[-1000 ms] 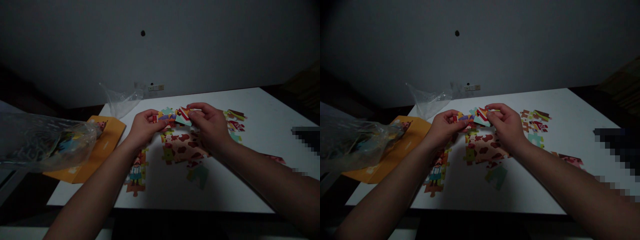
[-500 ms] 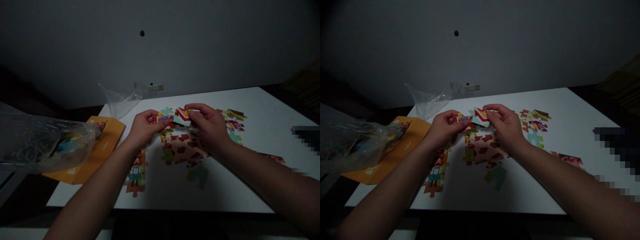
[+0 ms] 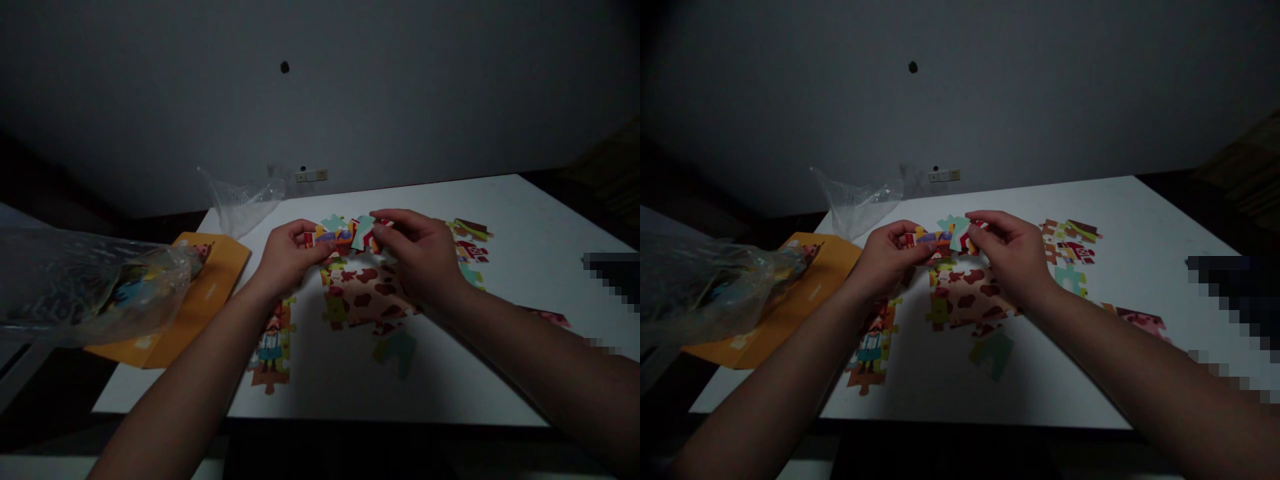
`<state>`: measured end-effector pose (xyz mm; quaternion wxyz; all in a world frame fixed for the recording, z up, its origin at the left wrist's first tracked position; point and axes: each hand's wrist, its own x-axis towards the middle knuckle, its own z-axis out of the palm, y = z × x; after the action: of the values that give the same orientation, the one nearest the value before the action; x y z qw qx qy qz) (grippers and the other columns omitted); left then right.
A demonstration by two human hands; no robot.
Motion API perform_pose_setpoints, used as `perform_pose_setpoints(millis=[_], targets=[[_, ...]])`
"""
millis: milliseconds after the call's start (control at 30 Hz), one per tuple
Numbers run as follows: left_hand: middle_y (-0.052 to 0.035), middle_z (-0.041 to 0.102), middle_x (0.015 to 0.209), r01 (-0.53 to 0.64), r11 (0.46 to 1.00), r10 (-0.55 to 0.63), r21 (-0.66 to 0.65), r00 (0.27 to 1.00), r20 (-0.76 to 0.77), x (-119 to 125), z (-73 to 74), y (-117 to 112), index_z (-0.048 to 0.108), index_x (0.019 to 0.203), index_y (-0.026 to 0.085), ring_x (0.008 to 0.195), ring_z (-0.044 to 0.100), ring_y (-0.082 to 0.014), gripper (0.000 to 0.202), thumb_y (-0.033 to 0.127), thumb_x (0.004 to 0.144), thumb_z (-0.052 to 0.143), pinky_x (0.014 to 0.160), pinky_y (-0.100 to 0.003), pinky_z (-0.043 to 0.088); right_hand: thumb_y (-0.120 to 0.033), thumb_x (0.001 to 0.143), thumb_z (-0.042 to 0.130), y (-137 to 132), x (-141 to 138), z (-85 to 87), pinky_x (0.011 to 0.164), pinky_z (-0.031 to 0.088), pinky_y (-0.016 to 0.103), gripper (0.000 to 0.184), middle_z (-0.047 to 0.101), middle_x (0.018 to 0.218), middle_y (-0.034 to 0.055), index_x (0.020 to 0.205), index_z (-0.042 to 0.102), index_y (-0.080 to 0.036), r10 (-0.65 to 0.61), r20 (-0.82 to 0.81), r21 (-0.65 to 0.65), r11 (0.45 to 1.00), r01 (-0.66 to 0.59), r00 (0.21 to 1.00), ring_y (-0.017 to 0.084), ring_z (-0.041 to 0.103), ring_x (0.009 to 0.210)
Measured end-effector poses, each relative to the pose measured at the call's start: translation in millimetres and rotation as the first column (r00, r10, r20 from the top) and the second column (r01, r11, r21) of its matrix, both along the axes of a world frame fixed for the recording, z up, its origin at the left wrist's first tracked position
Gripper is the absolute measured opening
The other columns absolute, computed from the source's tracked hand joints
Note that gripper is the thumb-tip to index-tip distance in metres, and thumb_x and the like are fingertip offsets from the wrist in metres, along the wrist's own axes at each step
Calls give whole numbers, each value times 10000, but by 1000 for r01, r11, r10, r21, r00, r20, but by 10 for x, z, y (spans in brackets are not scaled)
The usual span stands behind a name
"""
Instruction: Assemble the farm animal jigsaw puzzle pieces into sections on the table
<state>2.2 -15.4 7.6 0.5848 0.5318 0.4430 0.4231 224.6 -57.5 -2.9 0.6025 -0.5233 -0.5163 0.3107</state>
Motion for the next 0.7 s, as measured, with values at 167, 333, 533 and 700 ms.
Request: perform_pose_setpoints(millis=[167, 333, 533, 700], targets=[[-27, 813, 832, -2, 1000, 2, 1, 1000, -1, -8, 7, -4, 685, 971, 204, 711, 800, -185, 440, 290, 711, 1029, 704, -316, 709, -401, 835, 908, 42, -23, -21, 819, 689, 419, 217, 833, 870, 43, 987, 833, -264, 15, -149, -42, 999, -21, 989, 243, 816, 836], [-26, 791, 801, -9, 1000, 9, 6, 1000, -26, -11, 20, -14, 697, 962, 215, 744, 814, -217, 418, 300, 726, 1031, 694, -338, 711, -396, 767, 966, 83, -21, -96, 906, 721, 451, 401, 834, 983, 27, 1100, 772, -284, 12, -256, -27, 999, -20, 967, 246, 839, 923], [-22, 786, 764, -3, 1000, 3, -11, 1000, -16, -3, 31, -12, 693, 940, 213, 678, 787, -193, 402, 275, 723, 1025, 670, -320, 705, -428, 855, 907, 80, -19, -90, 945, 730, 489, 449, 843, 1094, 45, 1275, 819, -295, 42, -258, -11, 999, -46, 965, 276, 851, 1013], [-13, 795, 773, -23, 999, 23, -22, 1000, -11, 9, 30, -9, 686, 957, 197, 626, 765, -157, 424, 253, 692, 1013, 636, -272, 677, -429, 903, 880, 91, -7, -103, 994, 700, 505, 332, 874, 1082, 61, 1197, 881, -275, -23, -202, -3, 1000, 23, 979, 280, 845, 1022]])
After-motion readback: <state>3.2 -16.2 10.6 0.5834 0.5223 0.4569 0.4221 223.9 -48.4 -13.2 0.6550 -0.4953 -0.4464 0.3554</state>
